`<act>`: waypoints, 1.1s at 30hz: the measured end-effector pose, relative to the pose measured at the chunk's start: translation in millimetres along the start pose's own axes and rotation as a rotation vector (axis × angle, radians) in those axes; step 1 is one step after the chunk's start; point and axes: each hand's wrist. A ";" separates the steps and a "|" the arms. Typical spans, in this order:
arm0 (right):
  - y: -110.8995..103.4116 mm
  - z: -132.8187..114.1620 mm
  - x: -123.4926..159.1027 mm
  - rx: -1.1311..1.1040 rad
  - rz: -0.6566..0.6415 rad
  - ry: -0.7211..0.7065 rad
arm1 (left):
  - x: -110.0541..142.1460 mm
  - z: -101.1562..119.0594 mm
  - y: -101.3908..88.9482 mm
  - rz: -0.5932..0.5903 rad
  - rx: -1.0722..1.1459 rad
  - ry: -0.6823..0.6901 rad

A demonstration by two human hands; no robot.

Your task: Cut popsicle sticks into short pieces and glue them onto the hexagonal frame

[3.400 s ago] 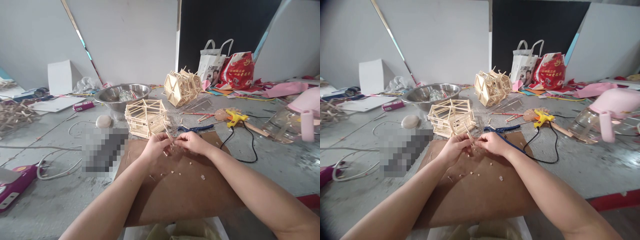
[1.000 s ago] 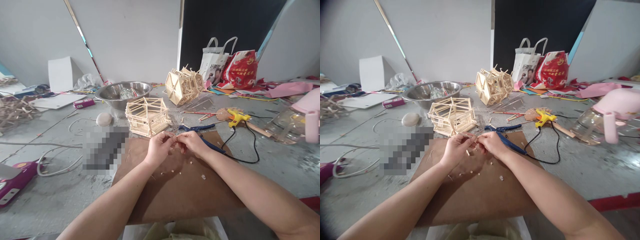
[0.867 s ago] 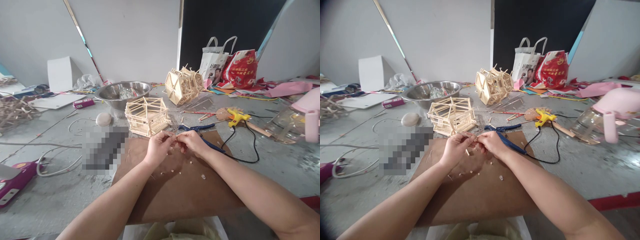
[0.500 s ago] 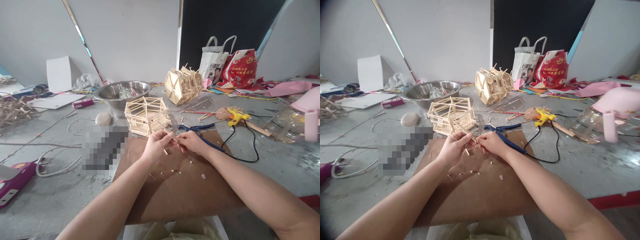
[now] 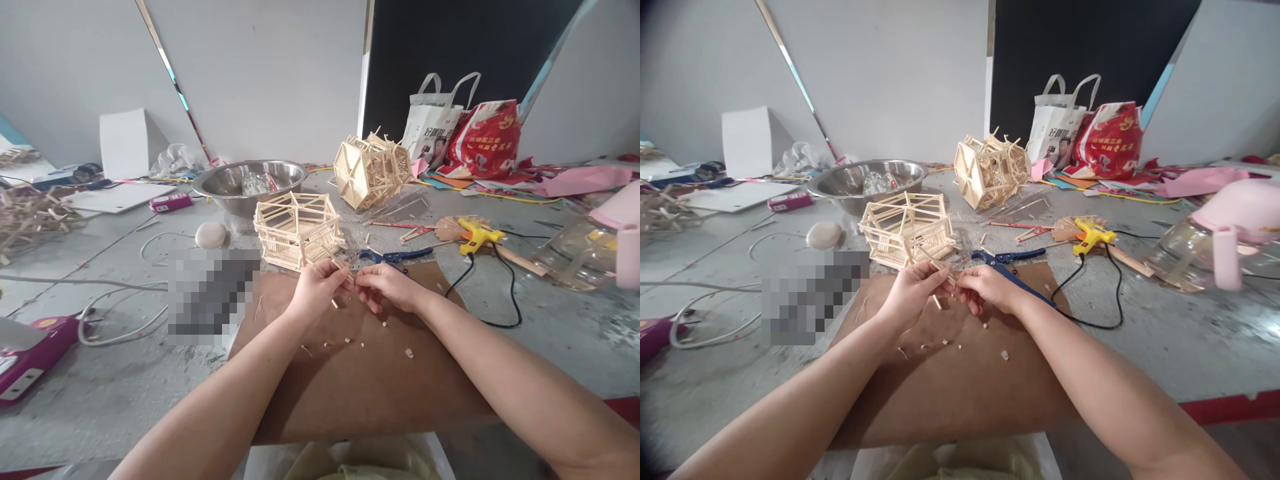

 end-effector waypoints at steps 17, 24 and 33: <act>7.8 -1.5 0.2 0.048 0.046 -0.007 | 0.9 -3.0 -0.4 -0.054 -0.114 0.035; 10.7 5.0 -3.4 0.108 0.070 -0.106 | 1.9 2.8 0.2 -0.065 0.058 -0.001; -1.7 -0.3 0.2 0.096 0.073 -0.009 | 1.4 2.6 0.6 -0.022 0.116 -0.023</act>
Point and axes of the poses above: each hand's wrist, its own x-axis away from the middle knuckle, its own y-axis out of the palm, z = x × y, and after that the axes turned 1 degree about -z, right-handed
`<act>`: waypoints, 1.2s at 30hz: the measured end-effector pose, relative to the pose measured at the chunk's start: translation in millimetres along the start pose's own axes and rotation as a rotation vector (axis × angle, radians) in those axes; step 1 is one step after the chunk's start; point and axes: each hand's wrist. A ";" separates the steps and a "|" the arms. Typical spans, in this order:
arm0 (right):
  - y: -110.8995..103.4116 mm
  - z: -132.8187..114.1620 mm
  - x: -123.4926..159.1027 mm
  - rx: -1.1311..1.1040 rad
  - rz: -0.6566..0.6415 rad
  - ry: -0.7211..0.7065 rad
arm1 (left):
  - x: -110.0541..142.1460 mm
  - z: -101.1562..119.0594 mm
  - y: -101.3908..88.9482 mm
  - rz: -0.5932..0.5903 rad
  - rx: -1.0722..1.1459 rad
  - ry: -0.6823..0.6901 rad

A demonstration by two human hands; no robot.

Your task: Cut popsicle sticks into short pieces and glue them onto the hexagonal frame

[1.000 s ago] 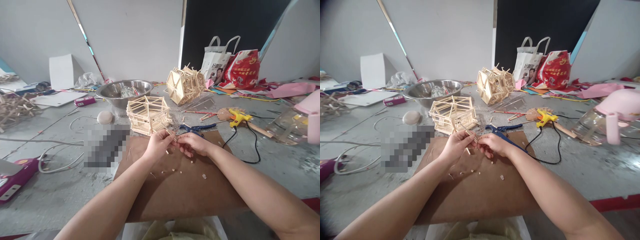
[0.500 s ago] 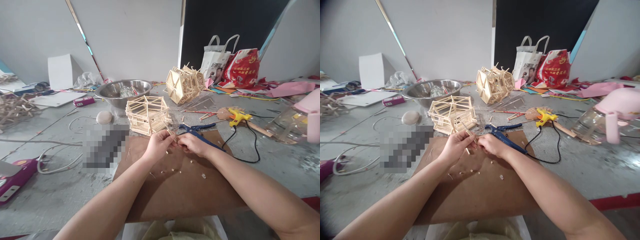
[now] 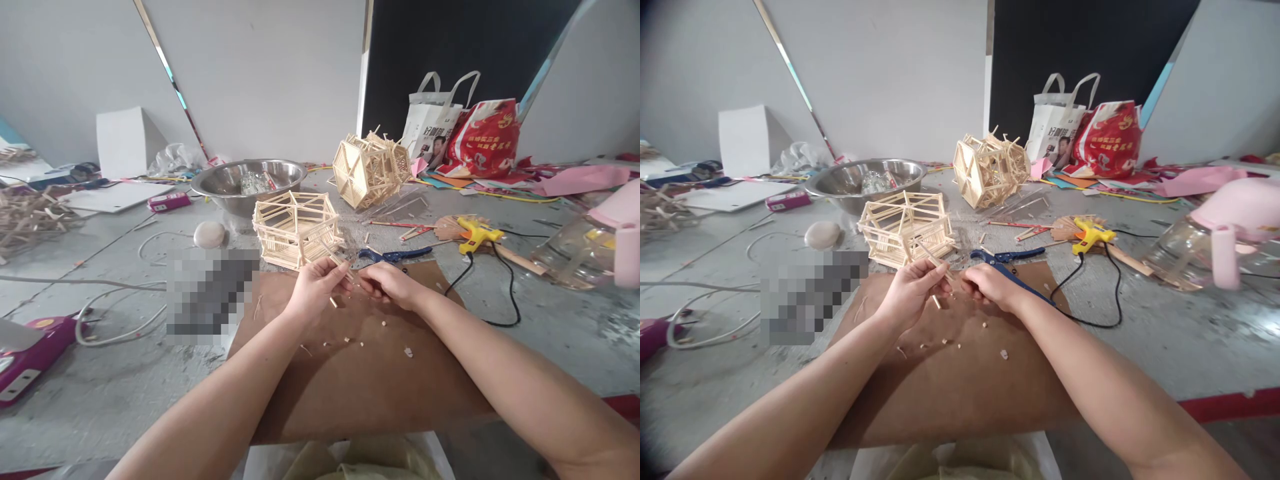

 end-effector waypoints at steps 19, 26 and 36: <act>-1.7 12.5 -0.8 0.587 0.168 -0.455 | -2.2 0.7 -9.1 -0.154 -0.078 -0.182; -2.4 16.3 -2.3 0.587 0.102 -0.448 | -2.1 0.3 -9.3 -0.226 -0.132 -0.198; 0.4 13.7 1.0 0.655 0.208 -0.550 | -3.1 -0.6 -7.9 -0.061 -0.087 -0.136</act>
Point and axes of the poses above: each hand's wrist, its own x-axis away from the middle knuckle, its own y-axis out of the palm, z = x × y, and after that the axes turned 1 degree about -z, right-handed
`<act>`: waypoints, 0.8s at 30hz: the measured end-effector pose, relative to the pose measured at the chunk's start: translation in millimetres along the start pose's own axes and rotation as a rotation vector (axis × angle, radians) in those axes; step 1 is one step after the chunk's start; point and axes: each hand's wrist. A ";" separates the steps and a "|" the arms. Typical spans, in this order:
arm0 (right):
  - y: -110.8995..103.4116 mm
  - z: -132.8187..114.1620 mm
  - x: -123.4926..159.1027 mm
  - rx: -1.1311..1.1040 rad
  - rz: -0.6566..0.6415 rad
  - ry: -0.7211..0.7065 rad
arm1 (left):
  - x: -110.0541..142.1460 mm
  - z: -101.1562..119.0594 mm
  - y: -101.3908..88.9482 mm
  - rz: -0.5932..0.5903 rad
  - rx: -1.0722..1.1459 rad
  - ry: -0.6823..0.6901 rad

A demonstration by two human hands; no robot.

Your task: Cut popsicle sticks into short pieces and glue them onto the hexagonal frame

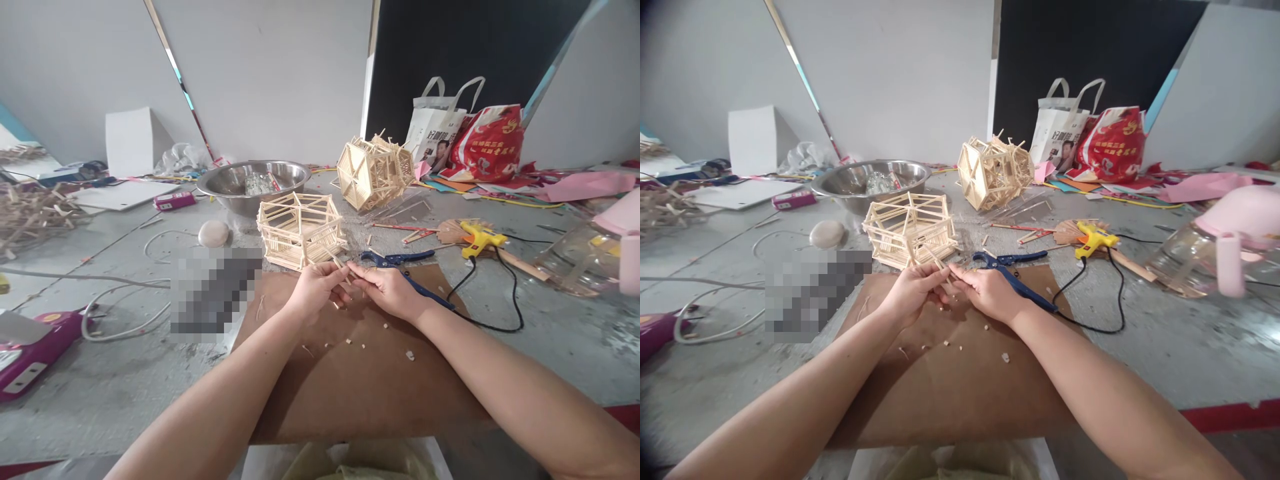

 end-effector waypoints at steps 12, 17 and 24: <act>-16.4 1.4 -8.2 -0.467 0.490 0.257 | -0.3 -1.2 3.1 0.076 -0.088 -0.004; -20.9 10.1 -10.5 -0.558 0.381 0.300 | 0.5 1.4 2.4 0.091 -0.001 -0.045; -19.0 2.2 -8.2 -0.427 0.131 0.274 | 4.9 0.4 1.8 -0.271 -0.090 -0.222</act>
Point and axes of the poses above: each hand's wrist, its own x-axis away from the middle knuckle, its own y-axis out of the palm, z = x × y, and after that the axes turned 1 degree about -z, right-handed
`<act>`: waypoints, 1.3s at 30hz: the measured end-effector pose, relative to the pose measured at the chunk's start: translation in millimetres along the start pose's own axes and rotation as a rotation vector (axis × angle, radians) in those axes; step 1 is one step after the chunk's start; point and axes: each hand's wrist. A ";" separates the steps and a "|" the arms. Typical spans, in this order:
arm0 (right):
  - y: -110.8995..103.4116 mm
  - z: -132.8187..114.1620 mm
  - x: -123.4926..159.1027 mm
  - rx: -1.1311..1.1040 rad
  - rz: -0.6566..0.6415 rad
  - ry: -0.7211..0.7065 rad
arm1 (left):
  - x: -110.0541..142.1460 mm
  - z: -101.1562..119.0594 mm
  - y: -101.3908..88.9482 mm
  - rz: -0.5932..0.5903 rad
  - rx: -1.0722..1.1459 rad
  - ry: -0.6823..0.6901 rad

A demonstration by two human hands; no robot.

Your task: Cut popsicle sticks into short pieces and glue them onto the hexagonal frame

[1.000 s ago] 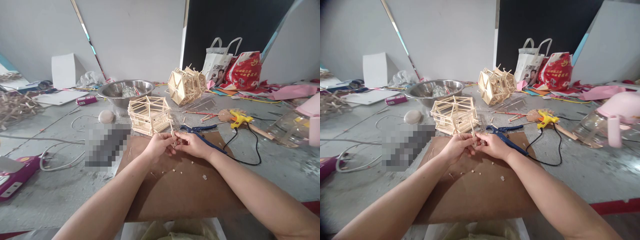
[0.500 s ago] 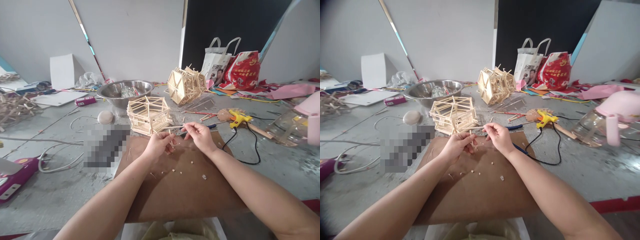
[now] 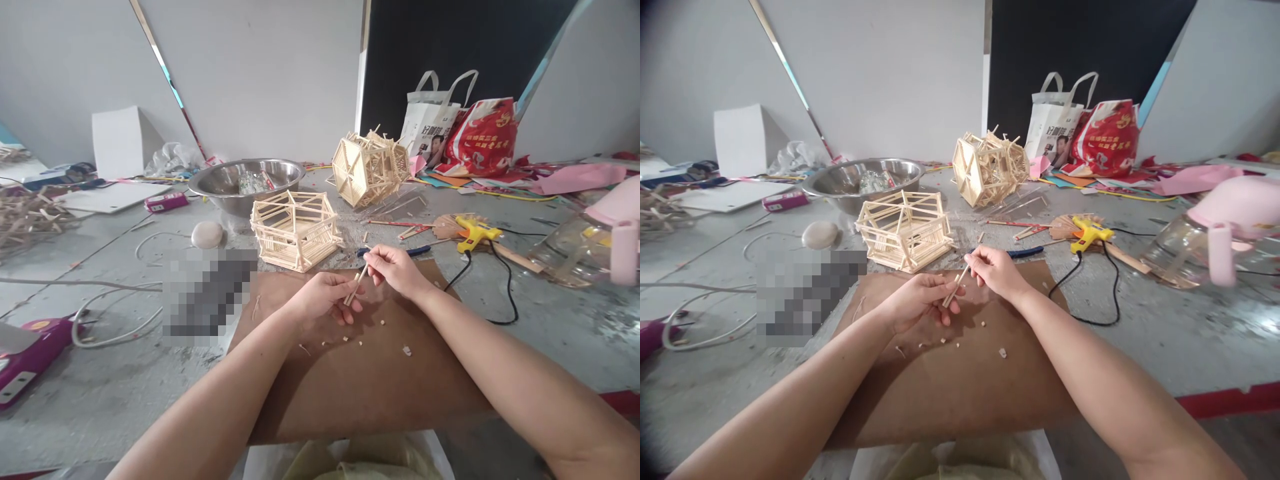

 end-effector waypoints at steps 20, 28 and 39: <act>7.4 -7.1 4.8 -0.005 -0.032 -0.085 | -4.5 -5.3 0.0 0.105 -0.556 0.328; 11.4 -11.6 8.4 0.144 -0.112 -0.129 | -10.7 -9.3 -4.5 0.175 -0.764 0.475; 10.9 -5.9 5.4 0.050 -0.165 -0.015 | -12.5 -13.8 -6.9 0.211 -0.948 0.487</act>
Point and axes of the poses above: each hand's wrist, its own x-axis away from the middle knuckle, its own y-axis out of the palm, z = x × y, and after that the axes turned 1 degree about -z, right-handed
